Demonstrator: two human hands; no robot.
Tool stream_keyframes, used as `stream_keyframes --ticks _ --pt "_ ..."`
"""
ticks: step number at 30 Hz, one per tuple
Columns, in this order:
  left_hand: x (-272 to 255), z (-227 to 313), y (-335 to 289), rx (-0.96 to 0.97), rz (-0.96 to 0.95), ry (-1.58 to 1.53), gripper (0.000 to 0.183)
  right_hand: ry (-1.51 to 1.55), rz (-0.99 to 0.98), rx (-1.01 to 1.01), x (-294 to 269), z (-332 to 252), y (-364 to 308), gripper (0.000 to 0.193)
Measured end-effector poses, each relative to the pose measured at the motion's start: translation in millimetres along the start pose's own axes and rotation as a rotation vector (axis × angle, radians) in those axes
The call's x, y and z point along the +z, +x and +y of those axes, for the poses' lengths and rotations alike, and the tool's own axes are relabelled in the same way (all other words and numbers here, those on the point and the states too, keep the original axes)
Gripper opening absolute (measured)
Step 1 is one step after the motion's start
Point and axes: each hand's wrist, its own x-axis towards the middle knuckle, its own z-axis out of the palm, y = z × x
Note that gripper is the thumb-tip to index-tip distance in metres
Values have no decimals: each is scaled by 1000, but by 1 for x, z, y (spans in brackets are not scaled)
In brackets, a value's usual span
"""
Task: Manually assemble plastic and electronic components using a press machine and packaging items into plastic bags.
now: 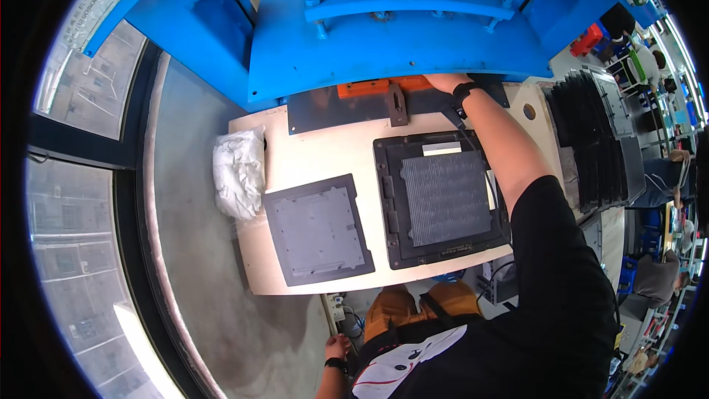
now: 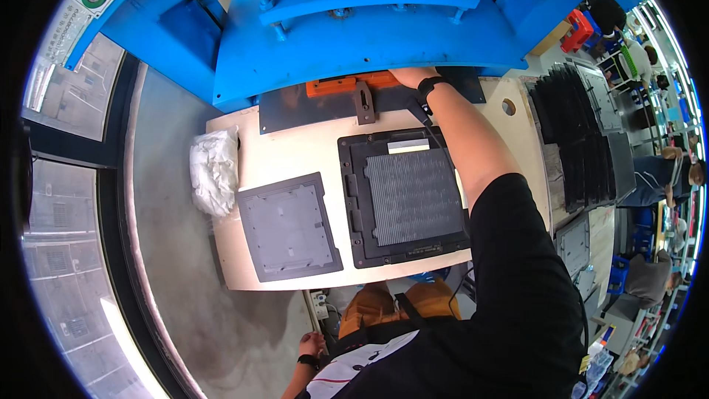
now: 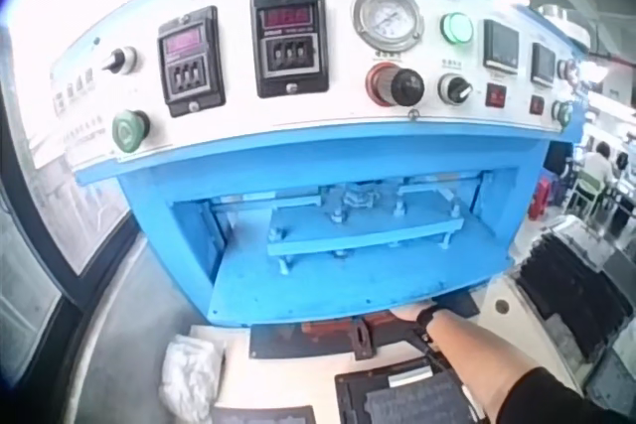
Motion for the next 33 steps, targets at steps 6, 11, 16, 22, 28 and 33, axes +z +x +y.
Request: stream_keyframes --ticks 6,11,16,22,28,33 --pt "-1 -7 -7 -86 -25 -42 16 -93 106 -9 5 19 11 34" --pt "-10 -31 8 -101 -35 -103 14 -122 248 -43 26 23 29 32" --pt "-9 -36 15 -135 1 -39 14 -158 384 -58 45 34 36 30" --pt "4 17 -24 112 -44 100 16 -234 525 -36 29 50 10 28" --pt "38 133 -96 521 -181 520 18 75 484 257 -16 67 -81 21" --pt "96 208 -154 780 -444 439 15 276 557 388 -84 66 -173 20"
